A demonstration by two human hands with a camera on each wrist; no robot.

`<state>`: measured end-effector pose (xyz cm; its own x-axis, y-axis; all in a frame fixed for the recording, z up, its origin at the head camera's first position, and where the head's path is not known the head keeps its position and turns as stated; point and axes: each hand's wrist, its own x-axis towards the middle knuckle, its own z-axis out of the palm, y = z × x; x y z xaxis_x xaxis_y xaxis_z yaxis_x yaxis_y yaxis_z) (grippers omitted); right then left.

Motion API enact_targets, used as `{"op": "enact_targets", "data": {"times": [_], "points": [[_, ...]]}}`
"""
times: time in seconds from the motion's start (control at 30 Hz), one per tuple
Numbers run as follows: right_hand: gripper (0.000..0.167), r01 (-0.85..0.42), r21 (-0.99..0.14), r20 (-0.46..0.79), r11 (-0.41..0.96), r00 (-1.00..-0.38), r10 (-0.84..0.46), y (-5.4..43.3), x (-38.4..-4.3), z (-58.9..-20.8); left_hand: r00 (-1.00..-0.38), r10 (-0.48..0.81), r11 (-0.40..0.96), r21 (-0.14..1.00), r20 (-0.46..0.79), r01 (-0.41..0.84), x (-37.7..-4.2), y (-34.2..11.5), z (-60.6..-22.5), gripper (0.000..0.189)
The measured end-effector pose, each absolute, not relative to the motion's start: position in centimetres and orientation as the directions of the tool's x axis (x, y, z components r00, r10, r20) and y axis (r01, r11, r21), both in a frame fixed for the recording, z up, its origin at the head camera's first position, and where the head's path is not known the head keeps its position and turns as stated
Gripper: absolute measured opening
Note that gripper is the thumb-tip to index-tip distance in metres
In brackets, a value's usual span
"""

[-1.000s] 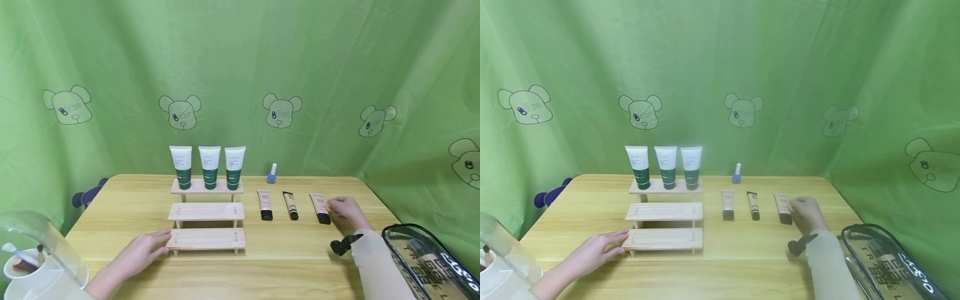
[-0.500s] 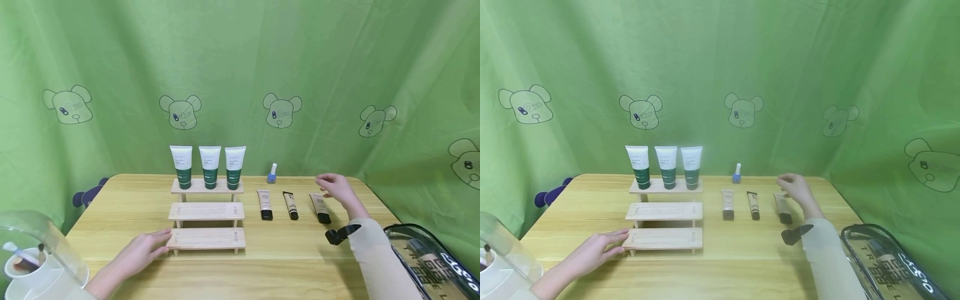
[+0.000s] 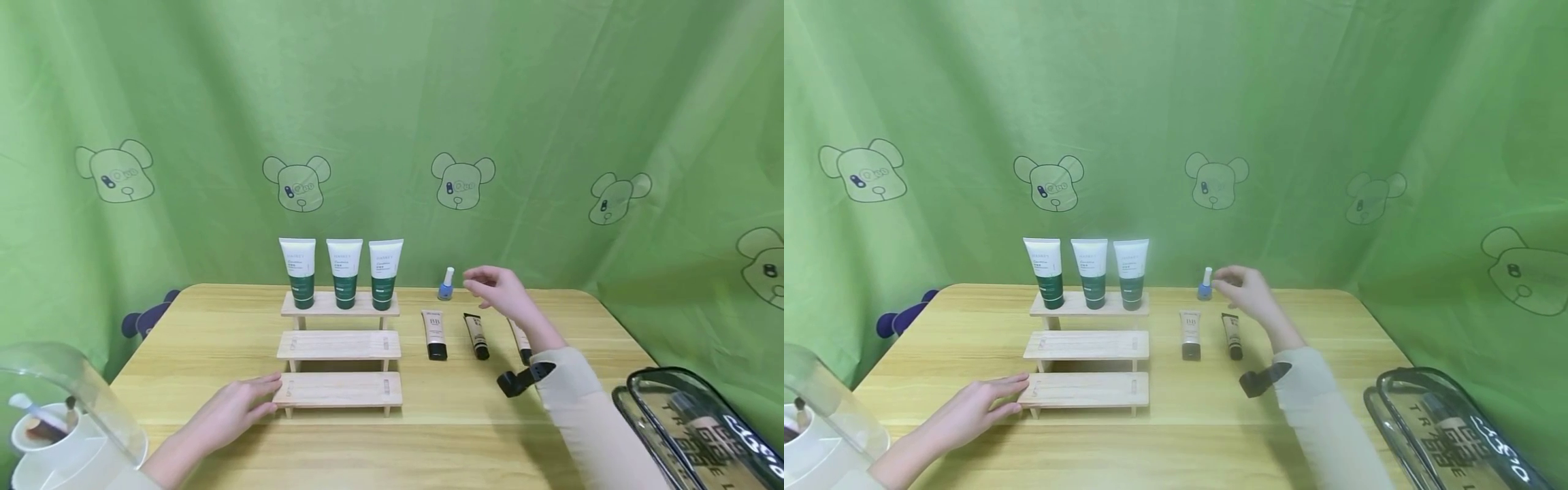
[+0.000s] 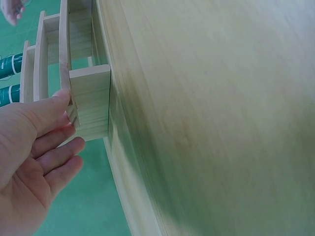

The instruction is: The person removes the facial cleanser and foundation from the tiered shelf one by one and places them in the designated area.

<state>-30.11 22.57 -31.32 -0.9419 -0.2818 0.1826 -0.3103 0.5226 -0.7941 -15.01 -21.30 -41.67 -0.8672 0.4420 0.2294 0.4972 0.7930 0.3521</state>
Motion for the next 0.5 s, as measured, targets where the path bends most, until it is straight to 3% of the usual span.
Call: {"op": "enact_targets", "data": {"times": [0.5], "points": [[0.04, -0.33, -0.859, 0.192, 0.392, -0.916, -0.351, 14.9, -30.8, -32.4, -0.862, 0.445, 0.789, 0.351, 0.241, 0.505, -15.0, -21.3, -41.7, 0.041]]}}
